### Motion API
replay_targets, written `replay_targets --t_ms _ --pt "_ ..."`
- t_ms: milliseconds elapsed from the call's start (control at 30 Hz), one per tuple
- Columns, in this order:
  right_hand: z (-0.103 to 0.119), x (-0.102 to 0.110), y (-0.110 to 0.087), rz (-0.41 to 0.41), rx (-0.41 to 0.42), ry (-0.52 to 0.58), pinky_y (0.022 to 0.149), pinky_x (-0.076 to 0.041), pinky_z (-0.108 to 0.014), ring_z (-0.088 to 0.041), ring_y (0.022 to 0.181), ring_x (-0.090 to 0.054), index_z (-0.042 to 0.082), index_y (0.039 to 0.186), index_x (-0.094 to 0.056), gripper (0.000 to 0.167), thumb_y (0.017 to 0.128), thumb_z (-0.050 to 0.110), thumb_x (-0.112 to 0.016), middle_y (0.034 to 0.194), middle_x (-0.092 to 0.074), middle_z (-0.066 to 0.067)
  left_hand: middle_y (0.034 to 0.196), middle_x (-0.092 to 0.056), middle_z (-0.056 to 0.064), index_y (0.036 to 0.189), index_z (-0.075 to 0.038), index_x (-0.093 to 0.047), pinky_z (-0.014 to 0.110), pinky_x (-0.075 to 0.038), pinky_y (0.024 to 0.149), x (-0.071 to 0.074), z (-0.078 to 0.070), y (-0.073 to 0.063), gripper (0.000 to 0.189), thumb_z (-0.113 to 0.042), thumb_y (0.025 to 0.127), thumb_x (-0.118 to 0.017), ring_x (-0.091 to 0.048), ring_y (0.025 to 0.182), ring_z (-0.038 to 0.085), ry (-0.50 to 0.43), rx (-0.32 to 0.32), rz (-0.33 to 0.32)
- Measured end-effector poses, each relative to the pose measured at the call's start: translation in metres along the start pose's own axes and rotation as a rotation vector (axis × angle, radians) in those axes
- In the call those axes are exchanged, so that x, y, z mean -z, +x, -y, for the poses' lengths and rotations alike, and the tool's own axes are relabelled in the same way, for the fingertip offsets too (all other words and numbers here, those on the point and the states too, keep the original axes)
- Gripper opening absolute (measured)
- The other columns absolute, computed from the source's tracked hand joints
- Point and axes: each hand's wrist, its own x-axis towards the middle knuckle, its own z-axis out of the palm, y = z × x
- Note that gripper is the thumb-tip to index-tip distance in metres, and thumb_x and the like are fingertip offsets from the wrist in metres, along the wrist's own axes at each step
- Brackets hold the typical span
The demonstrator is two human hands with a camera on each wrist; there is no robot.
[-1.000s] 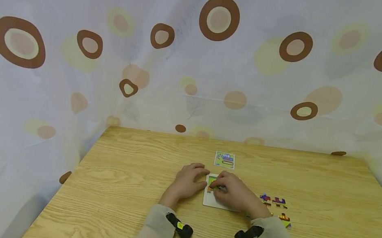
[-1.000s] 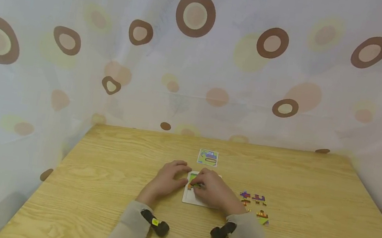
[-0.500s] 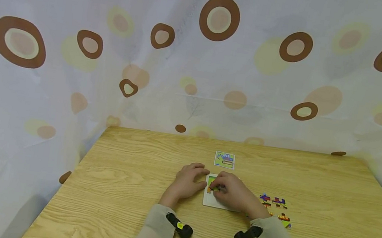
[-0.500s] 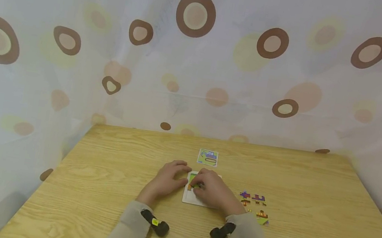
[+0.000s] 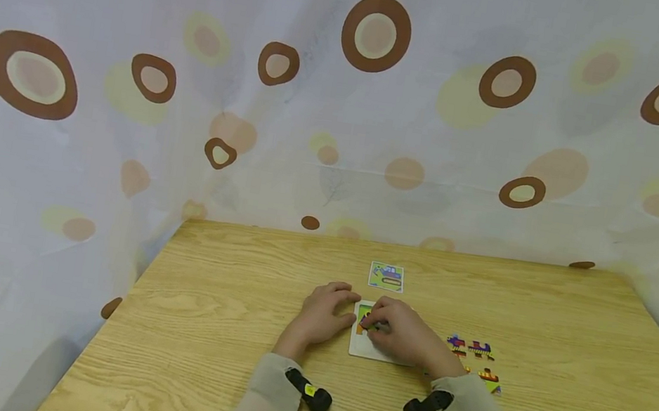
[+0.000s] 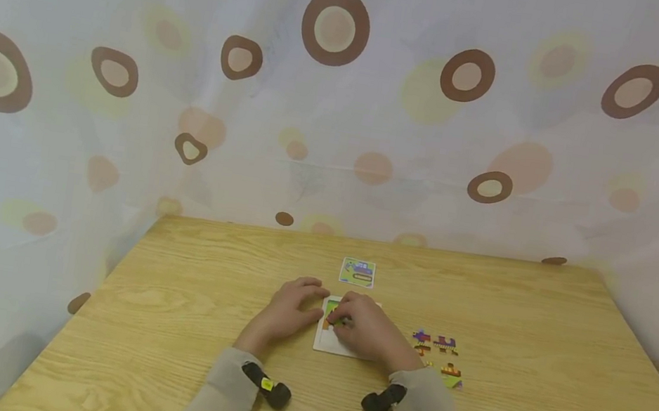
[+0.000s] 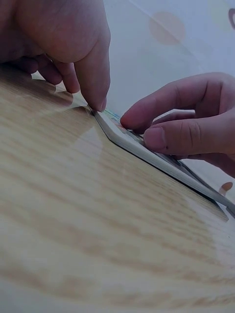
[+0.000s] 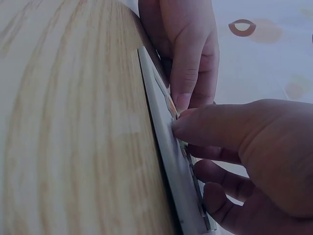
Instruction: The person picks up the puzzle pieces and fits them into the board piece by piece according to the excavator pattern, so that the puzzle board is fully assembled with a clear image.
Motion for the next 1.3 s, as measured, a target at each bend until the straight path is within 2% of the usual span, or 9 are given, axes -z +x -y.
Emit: replay_targets --t_ms 300,600,767,867,1067,1300 --pt "0.001 -0.001 0.001 -0.018 -0.023 -0.028 0.069 -0.051 -0.030 -0.011 0.079 -0.058 0.012 0.090 -0.077 0.012 0.087 0.002 -0.071 0.086 -0.061 0.006 0.146 -0.048 0.006 0.131 -0.017 -0.064 0.054 -0.031 0.108 0.001 -0.002 -0.001 0.036 -0.024 0.096 -0.065 -0.041 0.134 0.034 -0.014 -0.003 -0.015" --pt "0.002 0.008 -0.004 -0.009 -0.061 0.034 0.072 -0.050 -0.032 -0.011 0.083 -0.058 0.011 0.101 -0.077 0.015 0.090 0.005 -0.069 0.094 -0.064 0.004 0.145 -0.048 0.007 0.131 -0.015 -0.064 0.053 -0.031 0.108 0.002 -0.003 -0.002 0.036 -0.023 0.096 -0.064 -0.041 0.133 0.034 -0.025 -0.012 -0.014" --pt "0.001 0.018 -0.008 -0.036 -0.017 0.039 0.070 -0.051 -0.032 -0.011 0.082 -0.059 0.006 0.103 -0.076 0.014 0.092 0.005 -0.067 0.095 -0.066 0.001 0.145 -0.048 0.008 0.131 -0.014 -0.064 0.055 -0.030 0.107 0.003 -0.004 -0.002 0.036 -0.022 0.096 -0.065 -0.041 0.133 0.034 -0.037 -0.006 -0.016" --pt "0.001 0.024 -0.011 -0.049 -0.011 0.027 0.071 -0.053 -0.037 -0.017 0.084 -0.061 0.005 0.103 -0.076 0.014 0.091 0.004 -0.069 0.096 -0.067 -0.002 0.145 -0.048 0.008 0.131 -0.014 -0.065 0.055 -0.030 0.108 0.003 -0.005 -0.003 0.036 -0.022 0.095 -0.065 -0.041 0.133 0.034 -0.040 0.001 -0.014" --pt "-0.001 0.036 -0.020 -0.060 -0.083 -0.009 0.086 -0.050 -0.049 -0.026 0.098 -0.061 0.006 0.106 -0.075 0.016 0.091 0.006 -0.070 0.102 -0.067 -0.003 0.146 -0.047 0.007 0.131 -0.015 -0.064 0.055 -0.029 0.108 0.004 -0.006 -0.003 0.036 -0.022 0.095 -0.065 -0.040 0.134 0.034 -0.055 0.012 -0.009" --pt "-0.001 0.050 -0.034 -0.098 -0.169 0.003 0.087 -0.049 -0.050 -0.027 0.101 -0.060 0.004 0.108 -0.074 0.018 0.091 0.005 -0.069 0.104 -0.067 -0.005 0.146 -0.047 0.007 0.131 -0.015 -0.064 0.055 -0.029 0.108 0.002 -0.006 -0.003 0.036 -0.021 0.095 -0.066 -0.039 0.135 0.034 -0.060 0.019 -0.009"
